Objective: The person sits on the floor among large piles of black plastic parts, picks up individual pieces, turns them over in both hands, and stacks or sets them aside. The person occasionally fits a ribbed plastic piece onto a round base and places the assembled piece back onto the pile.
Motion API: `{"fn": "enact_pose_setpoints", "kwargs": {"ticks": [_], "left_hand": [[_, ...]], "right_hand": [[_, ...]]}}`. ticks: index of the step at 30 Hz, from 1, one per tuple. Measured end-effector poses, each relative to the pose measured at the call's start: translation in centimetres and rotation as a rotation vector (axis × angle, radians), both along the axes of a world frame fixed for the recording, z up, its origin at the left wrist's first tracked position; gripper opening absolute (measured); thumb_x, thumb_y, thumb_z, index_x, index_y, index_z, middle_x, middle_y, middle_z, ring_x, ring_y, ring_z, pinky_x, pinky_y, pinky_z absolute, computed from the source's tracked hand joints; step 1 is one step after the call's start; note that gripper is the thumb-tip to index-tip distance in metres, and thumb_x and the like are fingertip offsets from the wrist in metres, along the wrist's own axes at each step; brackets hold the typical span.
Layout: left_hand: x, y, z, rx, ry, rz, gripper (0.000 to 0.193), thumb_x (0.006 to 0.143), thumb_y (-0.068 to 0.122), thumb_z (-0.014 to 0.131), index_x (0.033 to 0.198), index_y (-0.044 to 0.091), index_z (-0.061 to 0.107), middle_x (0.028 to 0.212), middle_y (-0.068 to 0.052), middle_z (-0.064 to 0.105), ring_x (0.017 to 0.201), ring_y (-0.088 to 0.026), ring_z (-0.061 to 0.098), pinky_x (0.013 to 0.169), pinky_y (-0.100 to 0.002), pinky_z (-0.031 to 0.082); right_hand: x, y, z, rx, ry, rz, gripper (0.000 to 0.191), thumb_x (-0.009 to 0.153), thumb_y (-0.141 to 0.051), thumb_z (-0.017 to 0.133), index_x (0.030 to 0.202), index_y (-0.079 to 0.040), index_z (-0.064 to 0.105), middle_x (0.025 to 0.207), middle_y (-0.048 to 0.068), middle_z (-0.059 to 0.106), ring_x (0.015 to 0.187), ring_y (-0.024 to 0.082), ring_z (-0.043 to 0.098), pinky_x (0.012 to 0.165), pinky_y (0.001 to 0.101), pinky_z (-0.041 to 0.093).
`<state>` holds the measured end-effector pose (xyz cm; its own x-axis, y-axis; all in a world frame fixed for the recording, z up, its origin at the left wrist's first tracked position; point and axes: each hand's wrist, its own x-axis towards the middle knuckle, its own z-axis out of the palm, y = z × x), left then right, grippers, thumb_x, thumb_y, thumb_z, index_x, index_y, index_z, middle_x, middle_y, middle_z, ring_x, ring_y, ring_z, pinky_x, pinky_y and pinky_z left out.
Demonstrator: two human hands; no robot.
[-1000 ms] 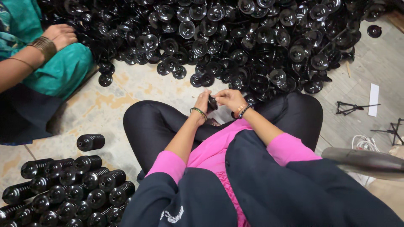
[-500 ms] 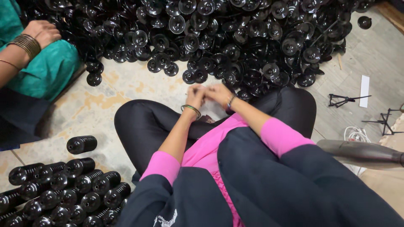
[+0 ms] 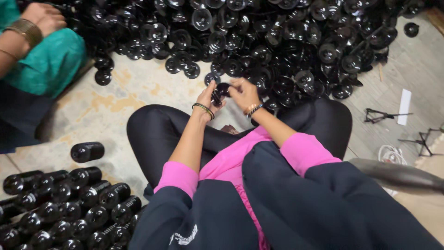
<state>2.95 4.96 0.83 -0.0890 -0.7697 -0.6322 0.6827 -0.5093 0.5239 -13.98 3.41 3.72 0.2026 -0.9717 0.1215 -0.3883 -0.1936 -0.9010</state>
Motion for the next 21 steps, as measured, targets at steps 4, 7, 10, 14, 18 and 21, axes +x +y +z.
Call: {"fn": "enact_pose_setpoints", "kwargs": {"ticks": [4,7,10,14,18,21], "left_hand": [[-0.8,-0.2,0.2,-0.074,0.082,-0.11,0.036,0.094,0.047,0.067,0.11,0.016,0.059,0.096,-0.005,0.066,0.083,-0.019,0.069,0.071,-0.041,0.062],[-0.8,0.4,0.6,-0.093,0.047,-0.194,0.041,0.094,0.047,0.066,0.117,0.014,0.059,0.098,-0.006,0.066,0.085,-0.018,0.07,0.074,-0.041,0.064],[-0.9,1.6,0.5,-0.223,-0.172,-0.21,0.042,0.094,0.038,0.071,0.125,0.012,0.058,0.1,-0.006,0.066,0.085,-0.018,0.068,0.073,-0.036,0.061],[-1.7,3.0,-0.2,-0.466,-0.484,-0.345,0.052,0.086,0.022,0.08,0.129,0.015,0.051,0.105,-0.002,0.064,0.088,-0.013,0.067,0.071,-0.029,0.061],[-2.4,2.3,-0.5,-0.287,-0.484,-0.222,0.053,0.08,0.014,0.085,0.123,0.013,0.054,0.097,-0.006,0.064,0.077,-0.017,0.064,0.059,-0.031,0.056],[-2.0,0.9,-0.2,-0.123,-0.354,0.014,0.051,0.078,0.015,0.084,0.119,0.016,0.053,0.095,-0.005,0.063,0.076,-0.018,0.063,0.057,-0.035,0.058]], "right_hand": [[-2.1,1.9,0.1,0.191,-0.207,0.21,0.02,0.095,-0.012,0.07,0.112,-0.002,0.072,0.132,0.007,0.066,0.095,0.011,0.067,0.081,0.0259,0.057],[-3.0,1.1,-0.2,0.073,-0.358,0.388,0.025,0.098,-0.003,0.066,0.121,0.004,0.07,0.127,0.012,0.067,0.11,0.016,0.068,0.096,0.0295,0.056],[-3.1,0.5,-1.3,0.284,-0.338,0.286,0.023,0.094,-0.001,0.07,0.117,0.005,0.071,0.112,0.01,0.075,0.101,0.015,0.071,0.093,0.0294,0.058],[-2.5,1.3,-2.6,0.699,-0.648,0.138,0.018,0.094,-0.002,0.07,0.11,0.005,0.072,0.102,0.009,0.076,0.096,0.019,0.072,0.091,0.0324,0.06],[-3.0,-0.2,-1.9,0.164,-0.009,0.177,0.018,0.09,-0.011,0.076,0.107,-0.006,0.077,0.103,0.009,0.075,0.096,0.027,0.073,0.089,0.0402,0.06],[-4.3,-3.1,-0.2,-0.472,0.635,0.007,0.028,0.08,-0.016,0.074,0.109,-0.014,0.072,0.115,0.011,0.069,0.106,0.036,0.066,0.09,0.0477,0.053]]}}
